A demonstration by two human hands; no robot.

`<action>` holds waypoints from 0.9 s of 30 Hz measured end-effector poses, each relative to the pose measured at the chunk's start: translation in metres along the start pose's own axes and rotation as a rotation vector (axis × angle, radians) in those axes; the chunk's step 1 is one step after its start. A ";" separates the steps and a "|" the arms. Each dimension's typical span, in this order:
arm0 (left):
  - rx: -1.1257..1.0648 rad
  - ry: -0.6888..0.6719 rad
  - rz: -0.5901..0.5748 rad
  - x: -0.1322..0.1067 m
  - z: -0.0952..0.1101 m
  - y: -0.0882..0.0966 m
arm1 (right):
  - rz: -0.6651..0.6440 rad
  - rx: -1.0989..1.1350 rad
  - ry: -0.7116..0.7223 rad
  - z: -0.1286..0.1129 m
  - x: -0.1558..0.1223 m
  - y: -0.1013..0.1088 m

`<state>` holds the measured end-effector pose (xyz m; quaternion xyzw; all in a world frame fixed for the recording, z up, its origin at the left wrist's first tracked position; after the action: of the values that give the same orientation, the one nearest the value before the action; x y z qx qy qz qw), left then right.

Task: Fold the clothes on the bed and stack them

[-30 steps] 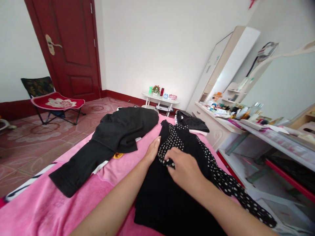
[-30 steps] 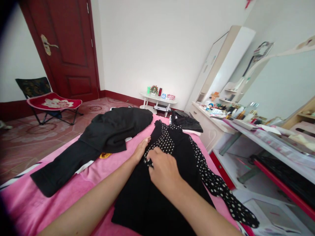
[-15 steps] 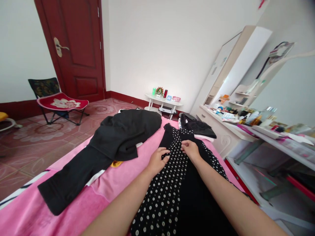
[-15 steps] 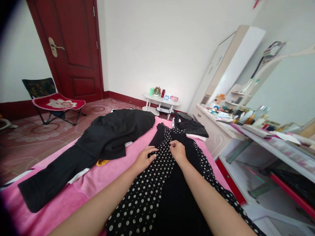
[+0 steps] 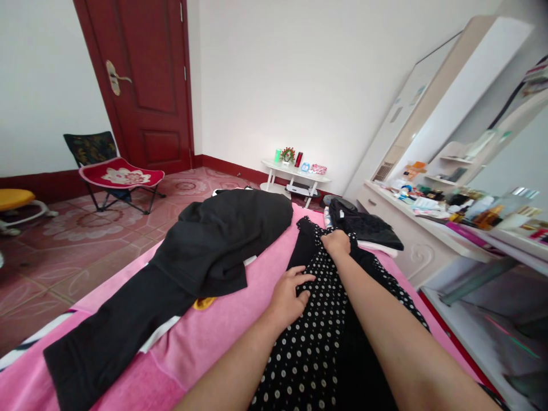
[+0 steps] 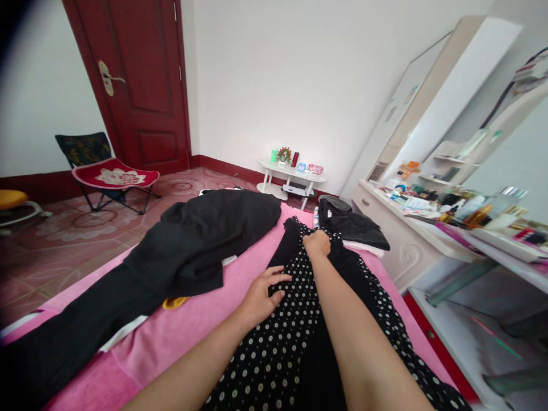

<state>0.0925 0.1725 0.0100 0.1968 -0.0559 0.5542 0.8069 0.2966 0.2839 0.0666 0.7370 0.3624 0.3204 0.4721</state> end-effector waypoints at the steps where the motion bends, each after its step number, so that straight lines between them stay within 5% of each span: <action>1: -0.013 -0.001 -0.004 0.000 0.000 0.000 | 0.040 -0.030 0.024 -0.006 0.000 0.003; 10: 0.091 -0.091 -0.058 0.001 0.005 -0.006 | 0.052 -0.128 0.319 -0.025 -0.043 -0.042; 17: 0.156 -0.155 -0.060 -0.002 0.005 -0.008 | -0.125 -0.054 0.594 0.004 -0.111 -0.032; 20: 0.163 -0.175 -0.064 -0.004 0.005 -0.009 | -0.177 0.024 0.604 0.045 -0.136 -0.003; 24: 0.184 -0.188 -0.054 -0.005 0.006 -0.009 | -0.074 -0.131 0.251 0.143 -0.135 0.067; 27: 0.188 -0.192 -0.050 -0.005 0.006 -0.009 | -0.157 -0.285 0.024 0.210 -0.141 0.108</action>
<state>0.0996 0.1625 0.0117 0.3253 -0.0759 0.5153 0.7892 0.4173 0.0373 0.0750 0.6281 0.3754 0.3394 0.5911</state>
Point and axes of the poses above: each hand's wrist, its own x-axis towards the middle knuckle, its own y-axis out of the back of the hand, z = x × y, the point moved 7 cm from there along x, towards the middle knuckle, and after that the axes turned 5 degrees about -x, right-handed, at the moved point
